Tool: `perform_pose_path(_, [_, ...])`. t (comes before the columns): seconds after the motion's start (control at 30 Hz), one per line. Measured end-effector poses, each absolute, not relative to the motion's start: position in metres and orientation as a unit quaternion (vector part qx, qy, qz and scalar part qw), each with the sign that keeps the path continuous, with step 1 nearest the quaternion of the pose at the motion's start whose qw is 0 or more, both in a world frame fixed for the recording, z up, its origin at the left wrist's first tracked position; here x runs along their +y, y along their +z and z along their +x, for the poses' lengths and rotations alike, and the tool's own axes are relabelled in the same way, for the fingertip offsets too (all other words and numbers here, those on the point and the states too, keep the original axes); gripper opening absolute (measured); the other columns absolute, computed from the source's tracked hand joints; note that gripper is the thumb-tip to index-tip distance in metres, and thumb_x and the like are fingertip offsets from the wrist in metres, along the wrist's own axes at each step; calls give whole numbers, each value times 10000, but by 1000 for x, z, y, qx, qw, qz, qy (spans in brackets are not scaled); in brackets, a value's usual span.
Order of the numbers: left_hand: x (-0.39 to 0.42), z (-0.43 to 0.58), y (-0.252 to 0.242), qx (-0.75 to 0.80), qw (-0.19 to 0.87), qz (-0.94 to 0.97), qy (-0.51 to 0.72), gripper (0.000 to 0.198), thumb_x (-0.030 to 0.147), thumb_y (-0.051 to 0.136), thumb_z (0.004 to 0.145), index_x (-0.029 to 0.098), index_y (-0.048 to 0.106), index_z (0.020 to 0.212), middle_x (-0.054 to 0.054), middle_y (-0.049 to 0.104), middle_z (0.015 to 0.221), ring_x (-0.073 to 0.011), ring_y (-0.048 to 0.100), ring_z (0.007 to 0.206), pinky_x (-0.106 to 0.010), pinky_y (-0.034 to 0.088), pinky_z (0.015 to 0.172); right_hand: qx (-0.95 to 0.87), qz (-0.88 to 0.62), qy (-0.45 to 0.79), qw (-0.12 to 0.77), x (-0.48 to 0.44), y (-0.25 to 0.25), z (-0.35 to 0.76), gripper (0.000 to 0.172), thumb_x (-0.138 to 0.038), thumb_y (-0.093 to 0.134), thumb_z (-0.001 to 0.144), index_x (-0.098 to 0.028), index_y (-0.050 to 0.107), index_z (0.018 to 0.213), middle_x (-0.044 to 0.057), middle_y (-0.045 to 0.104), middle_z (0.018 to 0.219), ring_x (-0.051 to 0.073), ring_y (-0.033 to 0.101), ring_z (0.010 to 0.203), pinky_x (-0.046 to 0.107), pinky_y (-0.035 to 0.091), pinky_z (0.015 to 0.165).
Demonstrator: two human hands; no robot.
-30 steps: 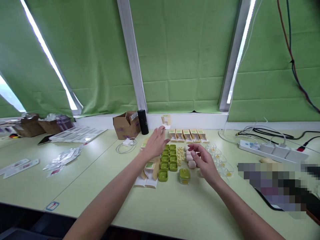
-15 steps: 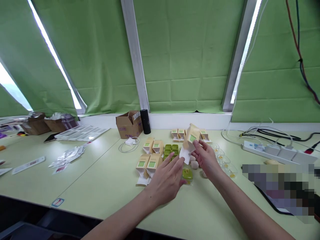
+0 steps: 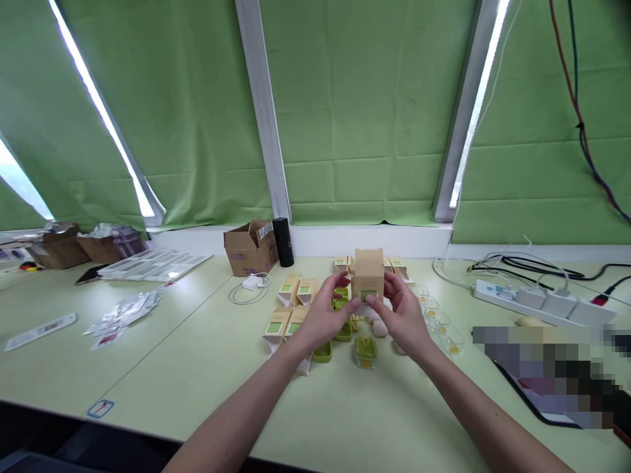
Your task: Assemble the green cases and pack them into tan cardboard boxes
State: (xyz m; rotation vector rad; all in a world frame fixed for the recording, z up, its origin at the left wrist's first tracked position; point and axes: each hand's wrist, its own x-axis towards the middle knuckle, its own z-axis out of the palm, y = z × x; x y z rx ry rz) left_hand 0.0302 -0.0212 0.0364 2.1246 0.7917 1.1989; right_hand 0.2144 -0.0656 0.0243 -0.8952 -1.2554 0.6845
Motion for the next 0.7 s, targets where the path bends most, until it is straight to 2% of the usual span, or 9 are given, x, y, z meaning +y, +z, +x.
perform_pose_path(0.1, [-12, 36, 36, 268, 286, 802, 450, 436, 294, 743, 919, 248, 555, 1310, -123, 625, 1360, -273, 648, 1254, -466, 577, 1065, -611, -420, 232, 630, -68, 20, 217, 516, -341, 764, 884, -293, 537, 1345, 101, 683, 1325, 302, 650, 1244, 520, 524, 1079])
perform_pose_path(0.17, [-11, 34, 32, 252, 221, 812, 478, 423, 213, 731, 900, 258, 569, 1288, -113, 601, 1353, -275, 623, 1283, -483, 558, 1100, -643, -428, 176, 610, -71, 17, 220, 525, -269, 719, 877, -302, 519, 1361, 103, 632, 1382, 316, 595, 1320, 536, 493, 1120])
perform_pose_path(0.3, [-12, 25, 20, 194, 40, 821, 536, 448, 63, 575, 928, 280, 550, 1319, -121, 540, 1392, -286, 550, 1393, -529, 518, 1157, -668, -447, 62, 592, -75, 11, 227, 599, -161, 625, 840, -301, 481, 1404, 118, 526, 1476, 344, 459, 1446, 596, 398, 1201])
perform_pose_path(0.4, [-10, 21, 10, 153, -89, 806, 565, 473, -7, 555, 915, 296, 545, 1278, -103, 534, 1379, -285, 558, 1397, -544, 531, 1145, -668, -465, 11, 581, -77, 6, 230, 630, -146, 600, 843, -299, 435, 1431, 128, 502, 1465, 359, 438, 1434, 633, 392, 1187])
perform_pose_path(0.5, [-8, 19, 5, 111, -171, 789, 580, 453, -10, 636, 886, 276, 558, 1229, -103, 514, 1402, -297, 575, 1395, -572, 514, 1168, -686, -458, -49, 563, -80, 3, 229, 629, -158, 620, 864, -286, 408, 1442, 142, 497, 1450, 383, 431, 1411, 656, 405, 1154])
perform_pose_path(0.6, [-9, 17, 3, 94, -202, 785, 577, 431, 26, 690, 871, 267, 566, 1207, -99, 533, 1384, -309, 588, 1393, -602, 484, 1192, -700, -436, -107, 555, -84, 3, 228, 617, -149, 619, 883, -281, 399, 1444, 150, 501, 1441, 392, 456, 1371, 656, 430, 1112])
perform_pose_path(0.7, [-10, 15, 1, 94, -203, 788, 574, 434, 12, 650, 881, 277, 570, 1215, -85, 556, 1366, -298, 593, 1397, -599, 473, 1202, -709, -417, -141, 551, -86, 2, 227, 626, -129, 613, 883, -288, 395, 1448, 152, 505, 1448, 395, 478, 1353, 661, 438, 1093])
